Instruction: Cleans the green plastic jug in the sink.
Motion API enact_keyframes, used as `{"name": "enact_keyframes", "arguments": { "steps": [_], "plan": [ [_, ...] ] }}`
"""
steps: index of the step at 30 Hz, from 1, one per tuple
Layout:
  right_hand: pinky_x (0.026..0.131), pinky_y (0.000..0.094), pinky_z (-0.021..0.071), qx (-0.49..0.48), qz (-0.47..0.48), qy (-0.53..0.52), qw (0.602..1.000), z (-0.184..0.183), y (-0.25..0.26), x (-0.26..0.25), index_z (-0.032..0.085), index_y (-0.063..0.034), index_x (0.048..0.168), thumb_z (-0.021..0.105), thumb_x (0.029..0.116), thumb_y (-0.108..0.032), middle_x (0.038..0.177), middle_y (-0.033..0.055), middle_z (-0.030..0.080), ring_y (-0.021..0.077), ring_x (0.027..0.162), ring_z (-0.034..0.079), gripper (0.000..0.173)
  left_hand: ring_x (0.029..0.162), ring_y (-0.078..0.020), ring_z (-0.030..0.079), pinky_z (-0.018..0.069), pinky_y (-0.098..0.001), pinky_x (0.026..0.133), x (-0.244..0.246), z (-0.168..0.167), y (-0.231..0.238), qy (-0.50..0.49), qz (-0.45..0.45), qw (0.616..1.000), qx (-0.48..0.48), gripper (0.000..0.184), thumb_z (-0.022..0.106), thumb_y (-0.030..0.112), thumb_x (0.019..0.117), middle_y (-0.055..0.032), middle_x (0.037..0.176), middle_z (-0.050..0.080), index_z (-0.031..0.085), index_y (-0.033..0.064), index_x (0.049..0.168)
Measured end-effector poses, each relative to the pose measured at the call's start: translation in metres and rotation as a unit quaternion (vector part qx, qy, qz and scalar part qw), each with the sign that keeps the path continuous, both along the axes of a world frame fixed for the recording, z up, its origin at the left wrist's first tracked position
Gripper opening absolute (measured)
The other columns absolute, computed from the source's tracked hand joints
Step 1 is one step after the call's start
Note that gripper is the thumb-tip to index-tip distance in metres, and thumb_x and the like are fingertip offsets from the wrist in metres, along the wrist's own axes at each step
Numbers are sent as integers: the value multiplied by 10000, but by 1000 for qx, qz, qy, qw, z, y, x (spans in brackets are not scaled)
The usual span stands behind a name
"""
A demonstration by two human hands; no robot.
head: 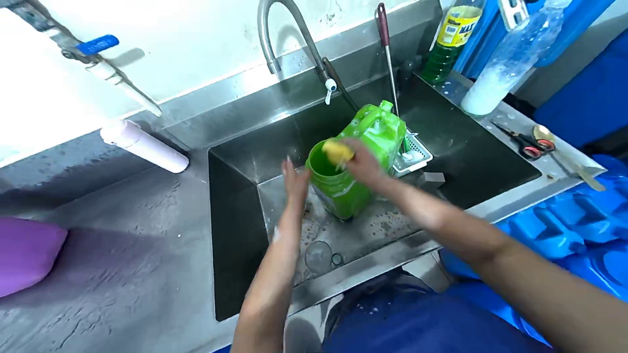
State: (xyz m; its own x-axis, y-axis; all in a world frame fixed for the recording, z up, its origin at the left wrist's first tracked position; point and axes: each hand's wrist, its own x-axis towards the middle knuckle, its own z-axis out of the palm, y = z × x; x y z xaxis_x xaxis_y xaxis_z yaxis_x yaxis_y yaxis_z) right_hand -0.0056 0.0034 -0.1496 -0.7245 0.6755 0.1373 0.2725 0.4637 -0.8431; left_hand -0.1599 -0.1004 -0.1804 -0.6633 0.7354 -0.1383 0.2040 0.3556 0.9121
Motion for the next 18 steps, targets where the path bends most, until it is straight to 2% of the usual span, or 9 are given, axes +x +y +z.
{"name": "enact_keyframes", "arguments": {
  "steps": [3, 4, 5, 8, 10, 12, 14, 16, 18],
  "plan": [
    [1092, 645, 402, 56, 3, -161, 985, 21, 72, -31, 603, 17, 1354, 641, 1008, -267, 1430, 280, 542, 465, 1351, 491, 450, 1492, -361, 344, 340, -433, 1213, 49, -50, -8, -73, 17, 997, -24, 1245, 888, 105, 765, -338, 1622, 218, -24, -57, 1598],
    [1141, 644, 367, 28, 53, -246, 967, 24, 72, -49, 592, -21, 1385, 583, 1045, -393, 1491, 238, 517, 432, 1413, 454, 504, 1438, -348, 427, 393, -412, 1179, 63, -67, -1, -64, 55, 996, 10, 1311, 928, 110, 689, -350, 1572, 311, -9, -66, 1589],
    [1112, 657, 386, 42, 92, -230, 968, 5, 71, -72, 655, 2, 1302, 585, 1033, -436, 1419, 251, 575, 443, 1363, 502, 518, 1397, -346, 479, 422, -412, 1154, 70, -74, 5, -49, 89, 994, 30, 1329, 947, 110, 653, -354, 1534, 370, 17, -74, 1585],
    [1114, 600, 397, 150, 313, -188, 919, -17, 40, -106, 722, 42, 1164, 532, 1074, -312, 1260, 261, 667, 427, 1260, 588, 412, 1302, -315, 573, 472, -416, 1107, 77, -69, 8, -36, 104, 994, -4, 1179, 916, 76, 692, -321, 1430, 508, 136, -103, 1557],
    [1162, 555, 318, 227, 445, -232, 835, -8, 7, -85, 715, 45, 1165, 520, 1078, -260, 1230, 241, 679, 401, 1252, 578, 373, 1191, -276, 630, 499, -389, 1033, 82, -61, 3, 5, 104, 992, -72, 760, 846, 41, 776, -286, 1283, 628, 448, -165, 1389],
    [1139, 541, 318, 220, 500, -213, 810, 4, 4, -37, 697, 96, 1129, 511, 1079, -217, 1167, 272, 684, 425, 1213, 584, 368, 1377, -350, 496, 371, -419, 1159, 89, -55, -4, 56, 110, 983, -135, 732, 776, 73, 882, -346, 1451, 498, 390, -187, 1448],
    [1050, 566, 426, 140, 425, -135, 884, 22, 49, 14, 709, 113, 1079, 549, 1061, -165, 1099, 288, 700, 437, 1140, 638, 321, 1463, -442, 355, 312, -465, 1209, 81, -38, -1, 146, 111, 983, -21, 1086, 838, 174, 753, -410, 1553, 301, 173, -190, 1531],
    [984, 585, 513, 126, 222, -13, 967, 20, 117, 39, 739, 43, 1083, 607, 1010, -114, 1135, 241, 712, 401, 1113, 674, 217, 1396, -513, 404, 355, -551, 1157, 70, 1, 34, 270, 52, 960, 48, 1190, 885, 326, 665, -436, 1494, 364, 231, -193, 1513],
    [1000, 627, 477, 121, 58, -2, 991, -6, 176, 40, 700, 13, 1189, 579, 1038, -203, 1312, 254, 625, 445, 1247, 577, 289, 1382, -488, 453, 399, -607, 1116, 71, 43, 92, 321, -62, 944, -50, 993, 879, 344, 761, -348, 1502, 433, 387, -93, 1504]
  ]
}}
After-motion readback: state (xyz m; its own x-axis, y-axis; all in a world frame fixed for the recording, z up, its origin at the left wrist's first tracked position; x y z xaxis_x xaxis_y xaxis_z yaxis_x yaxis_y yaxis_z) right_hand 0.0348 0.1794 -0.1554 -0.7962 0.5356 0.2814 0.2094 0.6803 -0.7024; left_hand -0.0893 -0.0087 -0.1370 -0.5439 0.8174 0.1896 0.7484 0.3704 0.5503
